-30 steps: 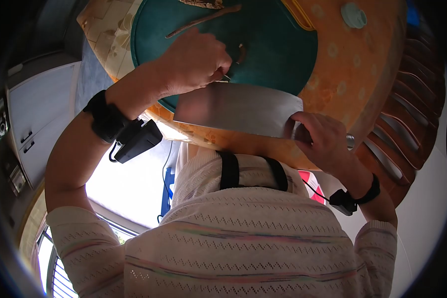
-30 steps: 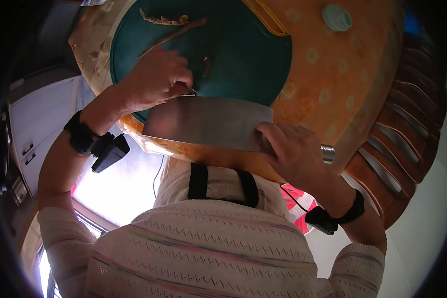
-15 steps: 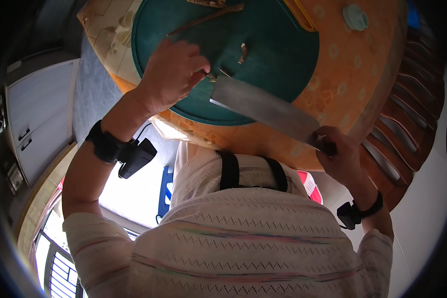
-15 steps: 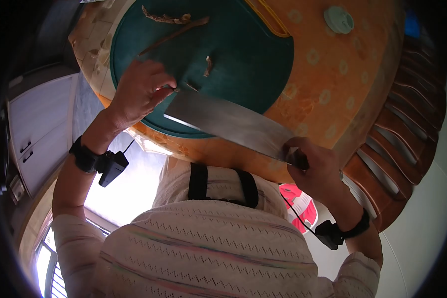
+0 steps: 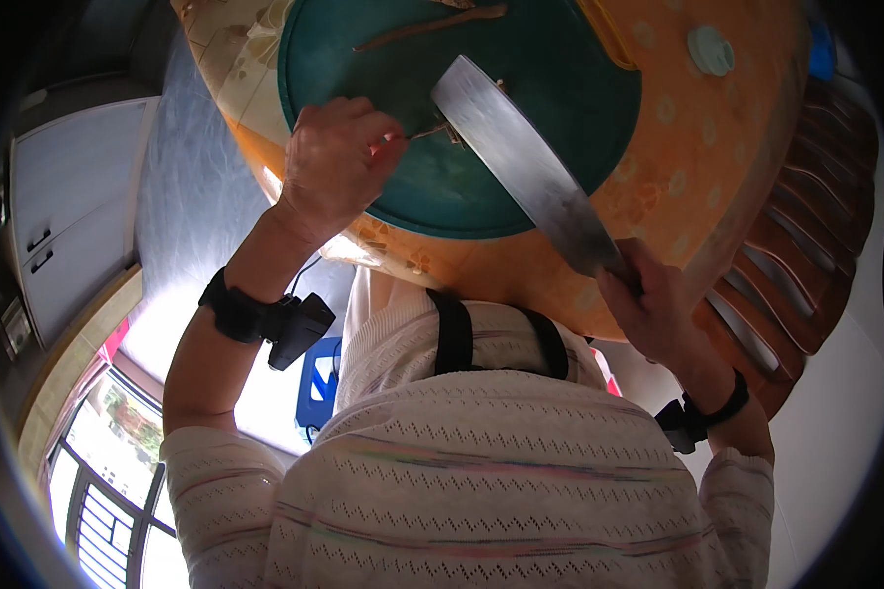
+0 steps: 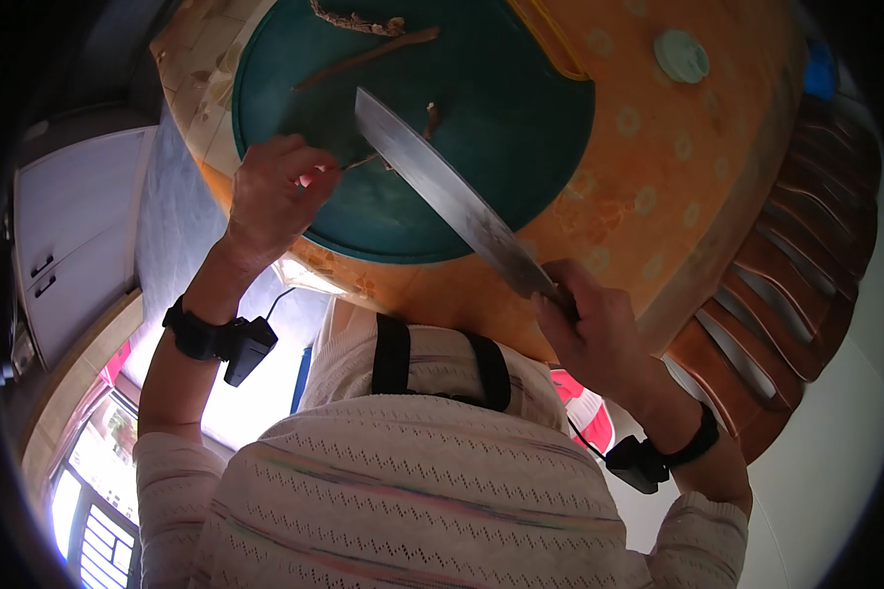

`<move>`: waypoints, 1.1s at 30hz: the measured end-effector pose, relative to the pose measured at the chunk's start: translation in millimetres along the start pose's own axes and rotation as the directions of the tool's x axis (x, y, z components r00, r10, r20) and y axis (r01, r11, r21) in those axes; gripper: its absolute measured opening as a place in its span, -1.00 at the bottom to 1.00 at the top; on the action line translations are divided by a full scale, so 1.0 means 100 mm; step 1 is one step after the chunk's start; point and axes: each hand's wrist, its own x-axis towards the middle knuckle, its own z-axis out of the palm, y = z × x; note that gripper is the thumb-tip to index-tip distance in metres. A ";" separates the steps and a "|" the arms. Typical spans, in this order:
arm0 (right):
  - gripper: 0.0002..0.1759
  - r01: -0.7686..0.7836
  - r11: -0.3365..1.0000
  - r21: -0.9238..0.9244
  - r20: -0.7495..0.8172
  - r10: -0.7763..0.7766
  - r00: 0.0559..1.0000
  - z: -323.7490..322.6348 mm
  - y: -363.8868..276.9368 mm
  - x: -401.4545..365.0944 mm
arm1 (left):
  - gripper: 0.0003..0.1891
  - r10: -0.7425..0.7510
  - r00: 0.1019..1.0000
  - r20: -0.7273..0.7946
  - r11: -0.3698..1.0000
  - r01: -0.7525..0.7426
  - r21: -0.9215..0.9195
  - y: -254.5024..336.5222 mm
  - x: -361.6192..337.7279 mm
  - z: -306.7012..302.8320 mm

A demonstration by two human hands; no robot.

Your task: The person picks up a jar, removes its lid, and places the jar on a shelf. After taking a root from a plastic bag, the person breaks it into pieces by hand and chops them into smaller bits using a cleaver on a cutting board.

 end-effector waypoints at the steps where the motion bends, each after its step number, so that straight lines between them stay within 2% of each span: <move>1: -0.79 -0.002 1.000 0.010 0.008 0.002 1.000 0.00 -0.01 0.01 | -0.95 -0.013 1.000 0.007 1.000 0.013 0.017 0.01 -0.02 -0.01; 3: -0.78 0.000 1.000 0.017 0.017 0.000 1.000 0.00 -0.02 0.02 | -0.94 -0.027 1.000 0.010 0.999 0.027 0.036 0.04 -0.05 -0.01; 5: -0.79 0.012 1.000 0.027 0.011 -0.013 1.000 0.02 -0.03 0.03 | -0.88 0.117 0.992 -0.041 0.977 -0.108 0.186 0.07 -0.08 -0.01; 6: -0.79 0.014 1.000 0.026 0.013 -0.014 1.000 0.02 -0.03 0.04 | -0.88 0.116 0.992 -0.042 0.977 -0.106 0.186 0.06 -0.09 0.01; 8: -0.79 0.062 0.998 0.006 0.008 -0.062 0.998 0.03 -0.05 0.06 | -0.83 0.209 0.970 -0.124 0.954 -0.175 0.242 0.05 -0.14 0.07; 17: -0.84 0.052 0.999 -0.001 0.061 -0.052 0.997 -0.01 -0.13 0.18 | -0.82 0.139 0.965 -0.223 0.973 -0.092 0.211 0.09 -0.18 0.15; 33: -0.84 0.076 0.997 -0.027 0.111 -0.073 0.991 -0.07 -0.18 0.27 | -0.81 0.116 0.963 -0.243 0.978 -0.069 0.196 0.09 -0.19 0.21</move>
